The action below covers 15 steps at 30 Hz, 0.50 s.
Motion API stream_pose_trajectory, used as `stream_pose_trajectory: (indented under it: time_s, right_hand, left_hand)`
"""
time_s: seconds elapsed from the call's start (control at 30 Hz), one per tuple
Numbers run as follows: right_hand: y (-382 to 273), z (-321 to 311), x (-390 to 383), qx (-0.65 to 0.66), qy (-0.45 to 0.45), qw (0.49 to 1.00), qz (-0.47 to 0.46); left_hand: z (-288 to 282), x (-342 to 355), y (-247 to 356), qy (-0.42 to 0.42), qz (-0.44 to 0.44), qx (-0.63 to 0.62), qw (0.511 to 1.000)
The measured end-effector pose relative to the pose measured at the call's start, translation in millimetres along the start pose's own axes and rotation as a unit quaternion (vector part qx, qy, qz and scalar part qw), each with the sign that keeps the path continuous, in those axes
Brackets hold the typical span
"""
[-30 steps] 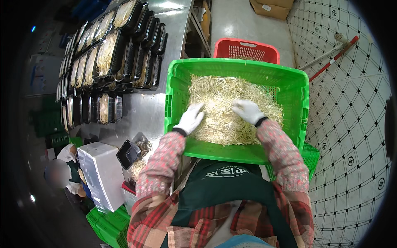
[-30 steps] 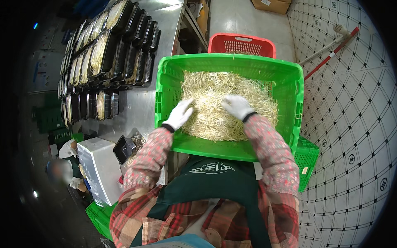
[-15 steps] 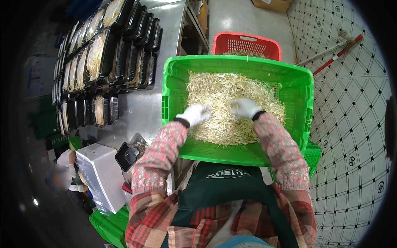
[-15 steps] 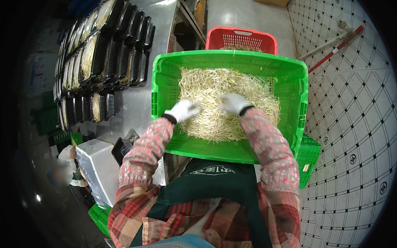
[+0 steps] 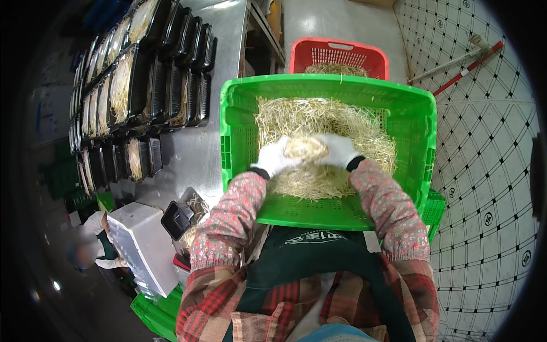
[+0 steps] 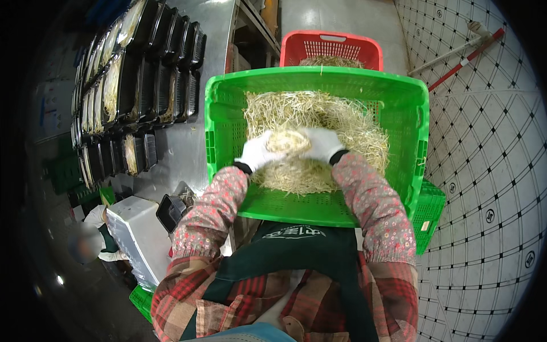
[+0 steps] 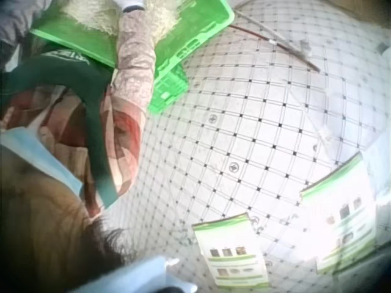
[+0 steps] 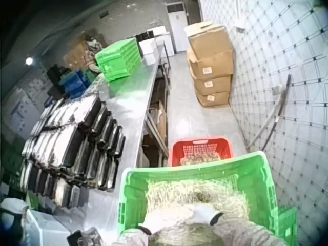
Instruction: The person repeatedly scoops shredded noodles from a green basket, places them into black trays on a digital scale, adjusts the amount to reach a target weight, and stacks the filled trays on the table. The process is repeated continuously.
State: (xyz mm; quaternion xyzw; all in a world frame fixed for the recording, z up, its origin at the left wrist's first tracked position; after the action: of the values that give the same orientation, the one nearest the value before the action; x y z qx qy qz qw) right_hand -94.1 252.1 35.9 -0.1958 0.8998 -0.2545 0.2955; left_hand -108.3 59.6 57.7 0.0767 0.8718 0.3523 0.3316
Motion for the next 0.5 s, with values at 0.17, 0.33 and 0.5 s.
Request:
stream_pose_trajectory:
  time_s: [0.17, 0.33, 0.5]
  right_hand:
    - [14, -25, 13, -0.255, -0.049, 0.964, 0.062]
    - [6, 12, 12, -0.256, 0.013, 0.964, 0.073]
    - [23, 22, 43, -0.186, 0.094, 0.975, 0.072]
  left_hand:
    - [-9, 25, -24, -0.050, -0.077, 0.127, 0.988]
    - [17, 20, -22, -0.033, -0.072, 0.181, 0.980]
    - [21, 41, -30, 0.070, -0.083, 0.067, 0.992]
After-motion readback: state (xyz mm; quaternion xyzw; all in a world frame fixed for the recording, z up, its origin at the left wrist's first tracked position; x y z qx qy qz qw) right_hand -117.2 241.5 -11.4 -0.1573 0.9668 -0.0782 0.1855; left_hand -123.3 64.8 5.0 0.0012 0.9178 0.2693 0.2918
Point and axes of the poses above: each hand's wrist, its own x-axis towards the middle knuckle, its own z-axis out of the palm, y = z × x, the point moved 7 cm from there along x, towards the middle knuckle, and after that the axes turned 13 degrees about -x, right-handed, at the moved point
